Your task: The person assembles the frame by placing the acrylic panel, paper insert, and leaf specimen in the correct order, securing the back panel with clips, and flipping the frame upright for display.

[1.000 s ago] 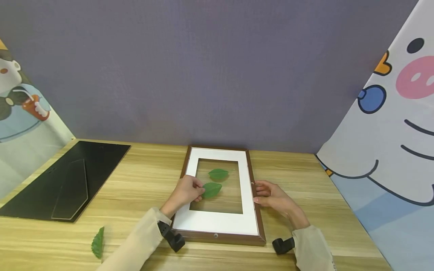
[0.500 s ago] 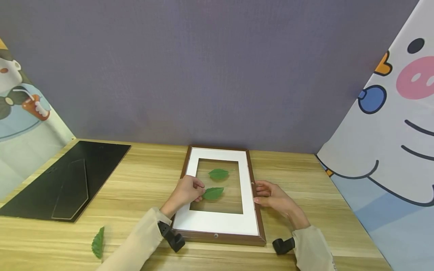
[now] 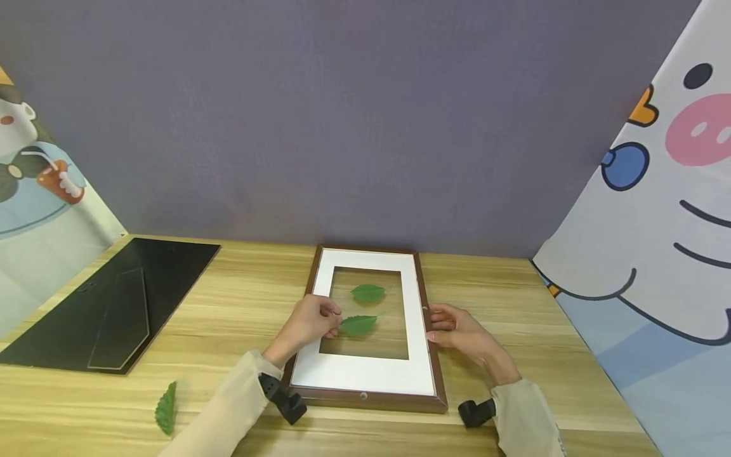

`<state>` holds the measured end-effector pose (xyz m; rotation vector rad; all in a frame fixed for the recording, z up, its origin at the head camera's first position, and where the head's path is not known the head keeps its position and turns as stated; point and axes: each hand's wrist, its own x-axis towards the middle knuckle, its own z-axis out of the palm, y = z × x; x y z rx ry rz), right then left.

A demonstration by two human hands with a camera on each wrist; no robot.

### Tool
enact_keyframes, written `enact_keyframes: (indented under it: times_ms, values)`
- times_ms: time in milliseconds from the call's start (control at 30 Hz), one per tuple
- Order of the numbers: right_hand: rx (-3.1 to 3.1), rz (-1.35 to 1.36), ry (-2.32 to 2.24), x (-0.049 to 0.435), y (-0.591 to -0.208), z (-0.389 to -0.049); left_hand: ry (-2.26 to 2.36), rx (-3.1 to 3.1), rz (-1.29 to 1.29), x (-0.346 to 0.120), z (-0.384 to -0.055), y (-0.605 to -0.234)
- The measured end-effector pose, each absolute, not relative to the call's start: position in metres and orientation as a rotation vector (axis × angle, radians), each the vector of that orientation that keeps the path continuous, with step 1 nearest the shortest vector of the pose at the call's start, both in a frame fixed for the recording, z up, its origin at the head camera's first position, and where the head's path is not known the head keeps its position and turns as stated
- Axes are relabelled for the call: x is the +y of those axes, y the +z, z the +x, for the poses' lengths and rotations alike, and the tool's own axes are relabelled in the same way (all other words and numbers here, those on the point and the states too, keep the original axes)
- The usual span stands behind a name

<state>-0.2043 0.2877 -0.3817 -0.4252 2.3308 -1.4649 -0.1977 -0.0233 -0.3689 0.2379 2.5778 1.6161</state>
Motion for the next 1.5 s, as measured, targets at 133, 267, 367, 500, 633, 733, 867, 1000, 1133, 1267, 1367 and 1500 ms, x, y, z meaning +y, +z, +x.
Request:
enact_keyframes:
  times_ms: [133, 267, 367, 500, 633, 733, 867, 1000, 1133, 1267, 1367, 1500]
  values:
    - [2.33, -0.422, -1.468, 0.288, -0.381, -0.205, 1.654, 2.541, 0.265, -0.028, -0.195, -0.365]
    - [2.324, -0.416, -1.476, 0.287, -0.381, -0.205, 1.647, 2.555, 0.276, -0.033, -0.193, -0.362]
    - [2.33, -0.419, -1.472, 0.287, -0.38, -0.206, 1.622, 2.592, 0.275, -0.036, -0.19, -0.358]
    - [2.349, -0.431, -1.454, 0.287, -0.379, -0.206, 1.587, 2.632, 0.278, -0.041, -0.185, -0.352]
    - [2.362, -0.445, -1.442, 0.287, -0.38, -0.207, 1.569, 2.662, 0.266, -0.047, -0.18, -0.348]
    - [2.361, -0.451, -1.445, 0.287, -0.381, -0.207, 1.571, 2.673, 0.262, -0.051, -0.177, -0.347]
    - [2.358, -0.451, -1.453, 0.288, -0.381, -0.207, 1.586, 2.667, 0.241, -0.057, -0.173, -0.348]
    - [2.354, -0.444, -1.455, 0.288, -0.381, -0.206, 1.595, 2.676, 0.219, -0.064, -0.168, -0.348]
    - [2.343, -0.427, -1.462, 0.288, -0.381, -0.205, 1.602, 2.686, 0.218, -0.072, -0.165, -0.346]
    - [2.338, -0.416, -1.465, 0.288, -0.381, -0.205, 1.61, 2.7, 0.215, -0.081, -0.163, -0.344]
    - [2.335, -0.414, -1.469, 0.288, -0.382, -0.205, 1.609, 2.735, 0.207, -0.087, -0.161, -0.343]
    - [2.334, -0.416, -1.47, 0.288, -0.383, -0.205, 1.564, 2.811, 0.213, -0.095, -0.158, -0.34]
